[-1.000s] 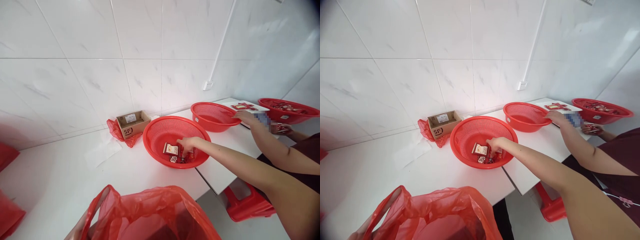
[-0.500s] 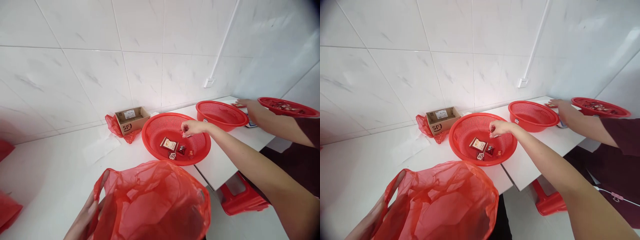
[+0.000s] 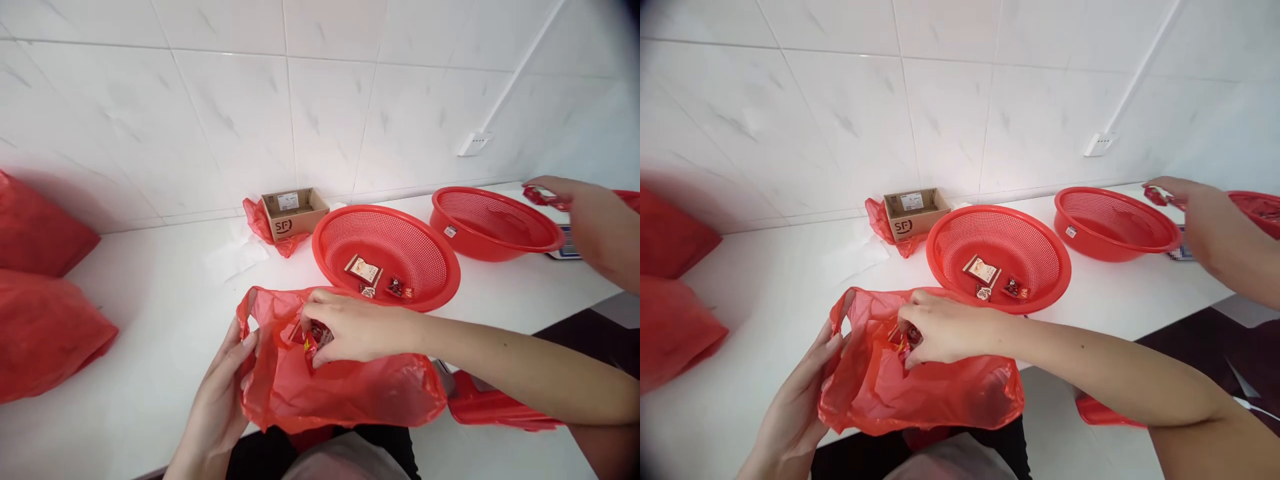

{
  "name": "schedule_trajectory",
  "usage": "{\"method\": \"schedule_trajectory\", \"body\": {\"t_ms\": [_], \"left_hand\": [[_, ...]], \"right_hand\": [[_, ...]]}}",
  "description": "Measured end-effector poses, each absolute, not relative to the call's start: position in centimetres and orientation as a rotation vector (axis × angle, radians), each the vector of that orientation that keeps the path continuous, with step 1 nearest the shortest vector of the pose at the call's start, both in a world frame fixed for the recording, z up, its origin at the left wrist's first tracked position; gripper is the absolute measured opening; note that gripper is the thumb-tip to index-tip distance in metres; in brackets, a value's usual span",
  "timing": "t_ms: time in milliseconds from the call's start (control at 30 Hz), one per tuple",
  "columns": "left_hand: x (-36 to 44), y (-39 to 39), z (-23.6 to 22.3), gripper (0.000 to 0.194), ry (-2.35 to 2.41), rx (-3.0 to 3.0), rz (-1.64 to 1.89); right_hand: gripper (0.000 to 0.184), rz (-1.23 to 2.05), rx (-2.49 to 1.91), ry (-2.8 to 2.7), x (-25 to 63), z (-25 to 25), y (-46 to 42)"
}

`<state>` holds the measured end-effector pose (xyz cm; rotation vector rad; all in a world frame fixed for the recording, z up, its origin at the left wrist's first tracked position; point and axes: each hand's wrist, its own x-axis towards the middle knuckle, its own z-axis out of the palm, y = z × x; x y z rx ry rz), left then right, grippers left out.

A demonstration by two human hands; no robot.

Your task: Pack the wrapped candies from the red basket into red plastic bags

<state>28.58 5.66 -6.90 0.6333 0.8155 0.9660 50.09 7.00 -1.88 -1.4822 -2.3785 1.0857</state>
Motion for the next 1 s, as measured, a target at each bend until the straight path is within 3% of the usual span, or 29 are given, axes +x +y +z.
{"method": "schedule_trajectory", "body": {"t_ms": [100, 300, 500, 633, 733, 867, 1000], "left_hand": [[28.3, 5.4, -6.9, 0.070, 0.811, 0.611, 0.982], [27.7, 5.3, -7.1, 0.069, 0.777, 0.617, 1.023], [27.2, 5.0, -7.3, 0.071, 0.776, 0.602, 1.039], [26.9, 4.7, -7.3, 0.069, 0.800, 0.604, 1.040], [26.8, 4.6, -7.2, 0.068, 0.827, 0.605, 1.030], [27.0, 4.4, -7.2, 0.068, 0.847, 0.596, 1.030], [27.3, 4.3, -7.1, 0.070, 0.862, 0.611, 1.038]], "right_hand": [[0.018, 0.938, -1.542, -2.413, 49.9, -3.5, 7.4], [0.028, 0.856, -1.421, -2.375, 51.1, -3.3, 7.8], [0.034, 0.977, -1.330, -2.362, 52.1, -1.4, 7.5], [0.030, 0.653, -1.608, -2.176, 55.9, -1.0, 9.0], [0.039, 0.439, -2.079, -2.199, 60.5, -2.9, 10.7], [0.063, 0.753, -2.600, -2.228, 64.9, -7.5, 12.0], [0.047, 0.895, -2.515, -2.274, 65.7, -10.4, 12.4]]}}
